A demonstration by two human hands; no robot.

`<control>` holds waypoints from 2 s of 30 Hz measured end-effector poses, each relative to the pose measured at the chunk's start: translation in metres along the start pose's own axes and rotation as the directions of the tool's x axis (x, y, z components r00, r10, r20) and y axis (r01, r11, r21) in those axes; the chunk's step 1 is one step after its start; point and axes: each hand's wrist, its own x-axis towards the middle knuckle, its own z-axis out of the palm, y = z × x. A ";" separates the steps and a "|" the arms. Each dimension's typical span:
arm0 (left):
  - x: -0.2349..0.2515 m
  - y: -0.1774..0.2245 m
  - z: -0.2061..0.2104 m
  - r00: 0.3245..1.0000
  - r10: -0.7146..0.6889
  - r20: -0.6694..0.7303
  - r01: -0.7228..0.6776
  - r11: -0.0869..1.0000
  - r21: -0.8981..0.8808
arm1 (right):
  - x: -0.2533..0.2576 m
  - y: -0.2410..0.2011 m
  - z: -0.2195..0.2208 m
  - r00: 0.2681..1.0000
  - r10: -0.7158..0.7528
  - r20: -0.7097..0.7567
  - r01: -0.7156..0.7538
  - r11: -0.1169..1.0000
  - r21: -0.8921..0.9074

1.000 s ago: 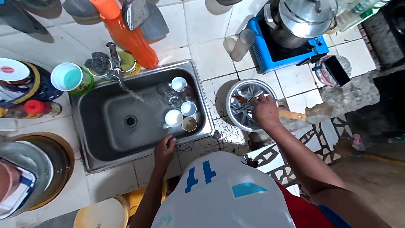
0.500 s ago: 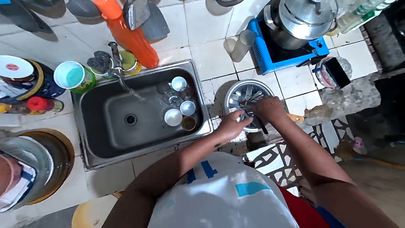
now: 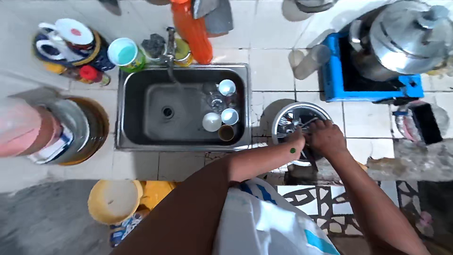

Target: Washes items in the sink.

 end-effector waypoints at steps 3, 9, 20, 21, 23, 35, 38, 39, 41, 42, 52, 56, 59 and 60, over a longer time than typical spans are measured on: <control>0.009 -0.003 0.005 0.999 -0.031 0.012 0.032 0.999 -0.038 | 0.004 0.002 0.000 0.999 0.004 0.031 -0.004 1.000 -0.007; 0.030 -0.011 0.006 0.996 -0.056 0.067 0.062 0.994 -0.094 | 0.006 0.001 -0.007 0.979 0.114 0.170 -0.112 0.993 -0.018; 0.060 -0.025 0.020 0.980 -0.030 0.196 0.075 0.970 -0.232 | 0.016 0.002 0.001 0.787 0.072 0.613 -0.261 0.939 0.225; 0.063 -0.025 0.020 0.978 -0.030 0.205 0.084 0.962 -0.258 | 0.015 0.004 0.006 0.782 0.057 0.621 -0.280 0.922 0.268; 0.064 -0.024 0.020 0.979 -0.029 0.201 0.088 0.953 -0.291 | 0.010 0.006 0.011 0.784 0.061 0.618 -0.310 0.900 0.305; -0.059 0.023 0.002 0.968 0.014 0.249 0.068 0.947 -0.315 | -0.102 -0.073 -0.099 0.977 0.194 0.083 -0.208 0.954 0.216; -0.100 0.040 -0.033 0.964 0.159 0.214 -0.066 0.920 -0.387 | -0.112 -0.107 -0.121 0.980 0.143 -0.140 -0.107 0.966 0.236; -0.109 0.043 -0.048 0.958 0.220 0.183 -0.126 0.898 -0.421 | -0.108 -0.120 -0.124 0.972 0.112 -0.208 -0.055 0.964 0.261; -0.114 0.044 -0.086 0.949 0.304 0.081 -0.231 0.847 -0.479 | -0.090 -0.147 -0.125 0.946 0.015 -0.325 0.090 0.948 0.306; -0.115 0.044 -0.107 0.947 0.321 0.014 -0.271 0.822 -0.501 | -0.078 -0.163 -0.124 0.938 -0.041 -0.344 0.164 0.927 0.336; -0.044 0.018 -0.386 0.913 0.035 -0.407 -0.273 0.794 -0.543 | 0.079 -0.347 -0.087 0.846 -0.529 0.073 0.360 0.666 0.653; 0.013 0.017 -0.471 0.896 -0.004 -0.445 -0.150 0.939 -0.311 | 0.114 -0.395 -0.064 0.883 -0.436 0.174 0.210 0.698 0.684; 0.039 0.026 -0.496 0.883 -0.028 -0.468 -0.061 0.983 -0.174 | 0.129 -0.407 -0.045 0.883 -0.400 0.243 0.048 0.594 0.803; 0.044 0.030 -0.498 0.885 -0.026 -0.465 -0.045 0.989 -0.141 | 0.134 -0.408 -0.038 0.886 -0.377 0.269 -0.024 0.543 0.839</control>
